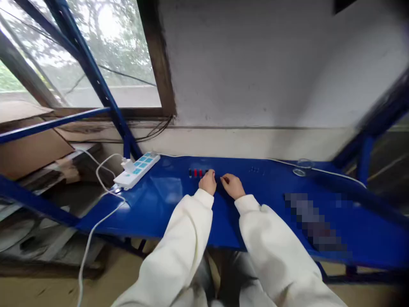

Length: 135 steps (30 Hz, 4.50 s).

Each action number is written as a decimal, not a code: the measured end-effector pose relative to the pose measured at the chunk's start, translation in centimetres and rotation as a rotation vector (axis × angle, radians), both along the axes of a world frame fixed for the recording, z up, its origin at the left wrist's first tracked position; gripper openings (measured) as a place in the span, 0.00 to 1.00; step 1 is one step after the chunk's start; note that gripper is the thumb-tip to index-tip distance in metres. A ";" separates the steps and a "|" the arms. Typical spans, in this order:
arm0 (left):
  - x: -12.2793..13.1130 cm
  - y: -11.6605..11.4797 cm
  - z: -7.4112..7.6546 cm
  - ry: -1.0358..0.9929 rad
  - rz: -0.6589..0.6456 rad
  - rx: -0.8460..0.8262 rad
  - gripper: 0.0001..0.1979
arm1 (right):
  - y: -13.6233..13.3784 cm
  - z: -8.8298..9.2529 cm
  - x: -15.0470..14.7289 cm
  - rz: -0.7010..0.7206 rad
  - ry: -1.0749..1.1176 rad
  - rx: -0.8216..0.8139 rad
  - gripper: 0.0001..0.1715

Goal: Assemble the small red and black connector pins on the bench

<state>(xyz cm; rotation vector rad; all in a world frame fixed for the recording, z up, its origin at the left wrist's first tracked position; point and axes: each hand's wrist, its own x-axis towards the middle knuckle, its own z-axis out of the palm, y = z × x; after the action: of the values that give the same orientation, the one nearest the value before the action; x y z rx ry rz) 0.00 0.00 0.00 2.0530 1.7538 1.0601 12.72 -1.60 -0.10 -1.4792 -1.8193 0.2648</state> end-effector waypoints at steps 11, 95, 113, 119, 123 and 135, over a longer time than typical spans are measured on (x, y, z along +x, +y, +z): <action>0.5 -0.3 0.2 -0.809 -0.350 -0.152 0.08 | -0.1 0.5 0.1 -0.106 0.147 -0.001 0.23; 0.8 -2.0 0.0 -0.168 -0.360 0.063 0.13 | 8.0 -0.8 2.7 -0.228 0.030 -0.092 0.07; 0.9 -2.5 0.4 -0.065 -0.364 0.056 0.13 | 10.8 -1.5 4.4 -0.275 -0.163 -0.243 0.07; 0.9 -2.5 0.3 -0.035 -0.356 0.038 0.14 | 10.9 -1.4 4.9 -0.284 -0.148 -0.298 0.05; 0.9 -2.5 0.4 0.021 -0.339 0.023 0.14 | 10.9 -1.4 5.2 -0.280 -0.135 -0.315 0.05; 0.1 -2.4 1.1 0.158 0.011 -0.079 0.23 | 10.6 -0.4 5.0 -0.274 -0.125 -0.384 0.08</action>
<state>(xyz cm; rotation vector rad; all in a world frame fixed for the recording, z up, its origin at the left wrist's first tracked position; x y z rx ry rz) 0.09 -2.36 1.10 2.1326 1.8512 0.8375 17.75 8.99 -0.55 -2.0307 -1.6975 0.4089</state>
